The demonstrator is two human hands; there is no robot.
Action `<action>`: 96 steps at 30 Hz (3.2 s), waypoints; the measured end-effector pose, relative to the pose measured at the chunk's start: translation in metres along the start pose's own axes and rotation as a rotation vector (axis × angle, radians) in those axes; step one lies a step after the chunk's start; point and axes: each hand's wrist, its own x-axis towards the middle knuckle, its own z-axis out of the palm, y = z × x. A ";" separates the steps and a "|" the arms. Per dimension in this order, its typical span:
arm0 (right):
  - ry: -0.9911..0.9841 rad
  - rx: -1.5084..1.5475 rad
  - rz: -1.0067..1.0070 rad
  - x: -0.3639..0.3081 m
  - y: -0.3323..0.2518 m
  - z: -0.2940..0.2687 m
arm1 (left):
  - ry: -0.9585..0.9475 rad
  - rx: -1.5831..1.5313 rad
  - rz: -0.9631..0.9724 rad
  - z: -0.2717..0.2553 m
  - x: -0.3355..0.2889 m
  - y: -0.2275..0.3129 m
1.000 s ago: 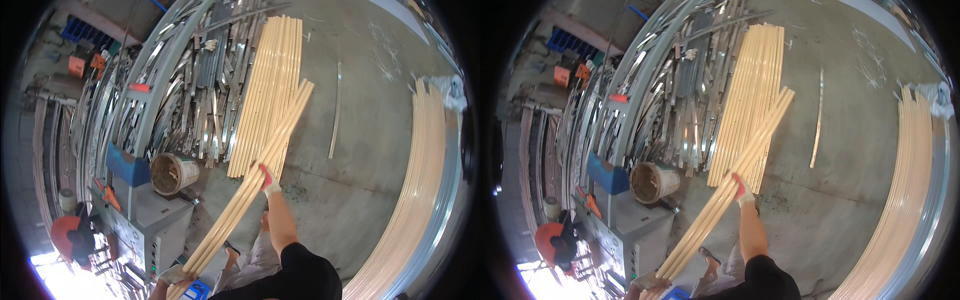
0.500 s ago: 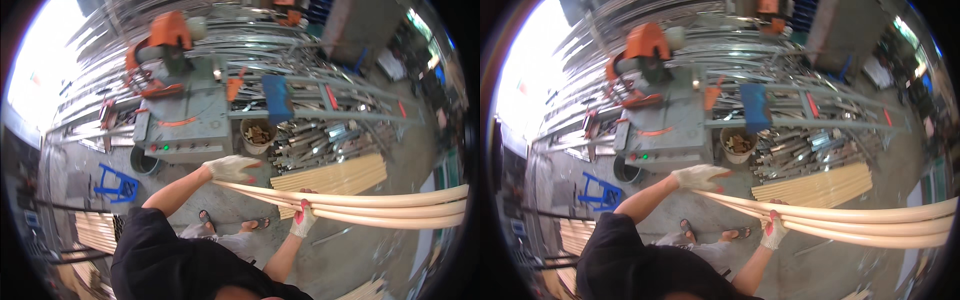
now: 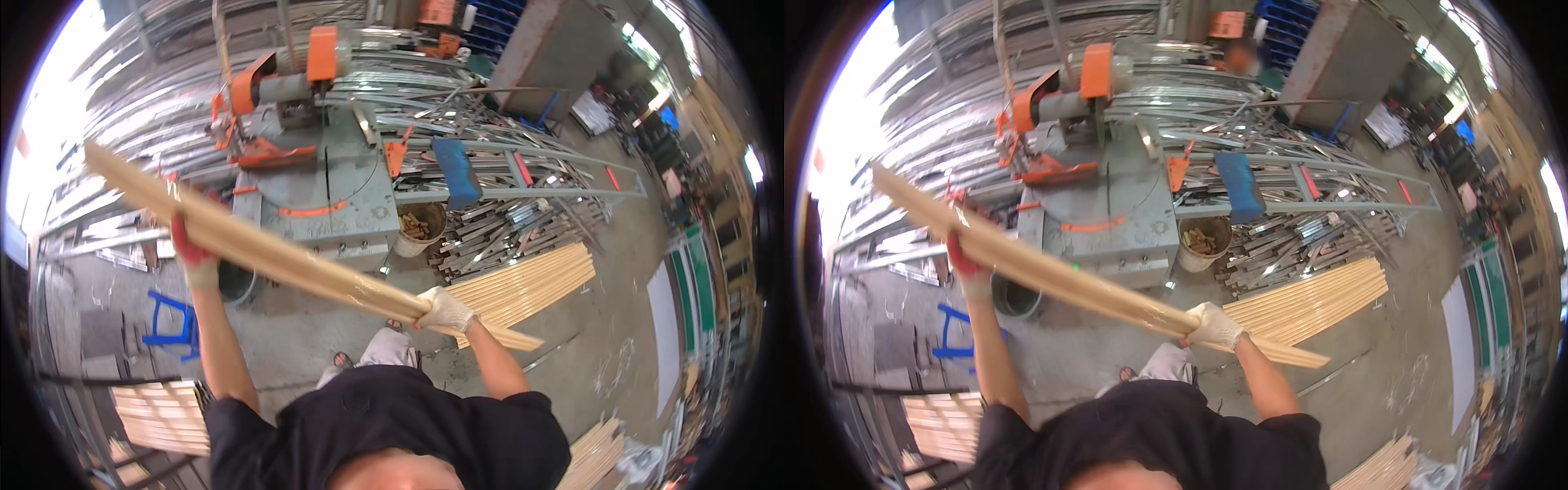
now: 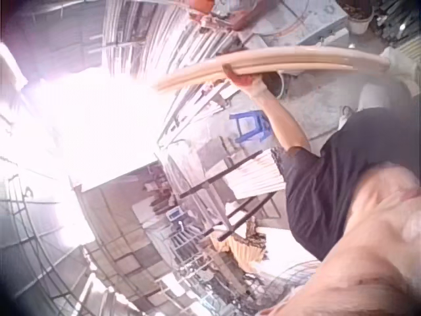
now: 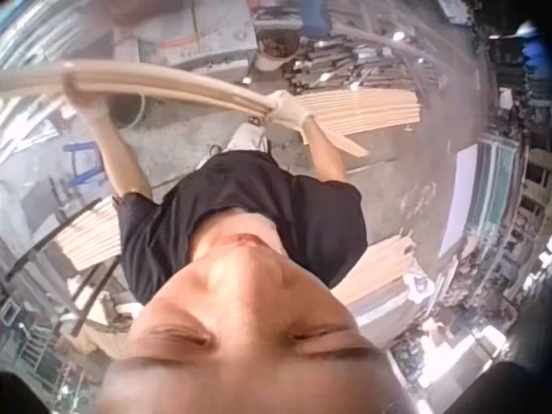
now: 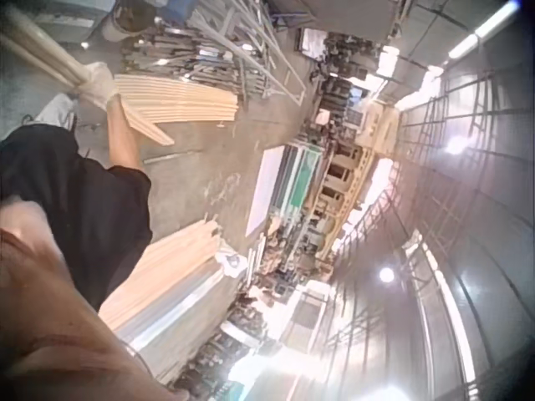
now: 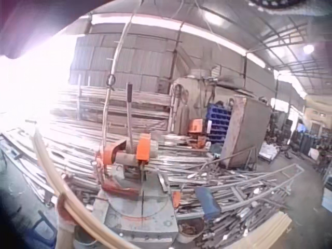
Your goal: The person picks up a bundle of metal tubes and places them into a circular saw machine. They operate the saw lever to cut the tubes and then remove the shortened tubes from the machine.
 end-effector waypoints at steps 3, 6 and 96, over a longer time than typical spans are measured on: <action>-0.240 -0.145 -0.084 0.047 -0.007 -0.002 | 0.277 0.027 -0.063 -0.105 -0.053 0.029; -0.448 -0.185 -0.049 0.117 -0.008 -0.012 | 0.266 0.029 0.037 -0.157 -0.078 0.042; -0.171 -0.832 0.589 0.500 0.020 0.207 | 1.032 -0.065 -0.342 -0.585 0.331 -0.109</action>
